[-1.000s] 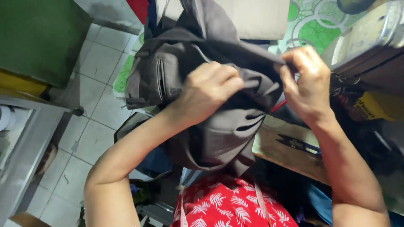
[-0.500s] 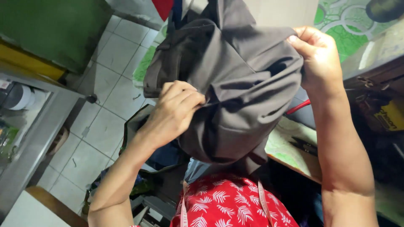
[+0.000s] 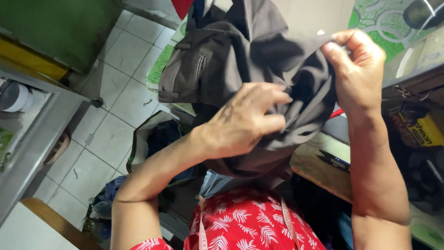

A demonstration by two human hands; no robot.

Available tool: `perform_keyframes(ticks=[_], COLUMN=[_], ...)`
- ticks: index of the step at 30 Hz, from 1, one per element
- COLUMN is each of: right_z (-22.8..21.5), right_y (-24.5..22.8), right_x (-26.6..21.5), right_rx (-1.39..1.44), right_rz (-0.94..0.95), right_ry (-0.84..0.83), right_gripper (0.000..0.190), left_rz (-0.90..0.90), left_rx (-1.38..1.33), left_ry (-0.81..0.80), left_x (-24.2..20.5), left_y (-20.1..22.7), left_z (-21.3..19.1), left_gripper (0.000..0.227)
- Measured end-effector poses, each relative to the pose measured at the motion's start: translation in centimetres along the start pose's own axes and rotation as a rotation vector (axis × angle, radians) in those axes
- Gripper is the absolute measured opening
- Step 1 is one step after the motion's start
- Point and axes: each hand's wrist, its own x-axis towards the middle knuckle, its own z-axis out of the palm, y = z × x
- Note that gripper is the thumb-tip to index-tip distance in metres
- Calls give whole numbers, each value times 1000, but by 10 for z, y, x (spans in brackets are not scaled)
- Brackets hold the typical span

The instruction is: A person is manually inspecting and repairing a pair of dark brown pants at a sewing workstation.

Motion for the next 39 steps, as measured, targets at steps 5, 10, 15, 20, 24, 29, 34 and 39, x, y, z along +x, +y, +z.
perform_keyframes(ticks=[5,10,15,20,24,29,34,39], right_z=[-2,1,-2,1,-7,-12,-19,-22], right_y=[19,9,29,36,46,61,58,48], right_x=[5,1,7,7,11,15,13,10], right_rx=[-51,-41,-201,-190,-208,-455,-549,-532], right_rz=[-183,-154,-257,-293,-351,-325,-330,-421], right_ry=[23,-25,65,16,33,-163,-165,-64], right_gripper=[9,12,11,15,16,13,14,25], left_rz=[62,-46,-26,-7,3,53,-27,-104], left_rx=[-192,229,-40,-66,-72,-46,-399,-553], left_ry=[-117,-64,36,164,165,101,-35,-58], left_x=[-12,-18,-6,-18,-26,-52,-35,-3], left_y=[8,8,5,16,23,24,12,-14], left_z=[-3,41,10,7,8,57,18,-22], left_gripper=[31,30,15,11,9,32,27,18])
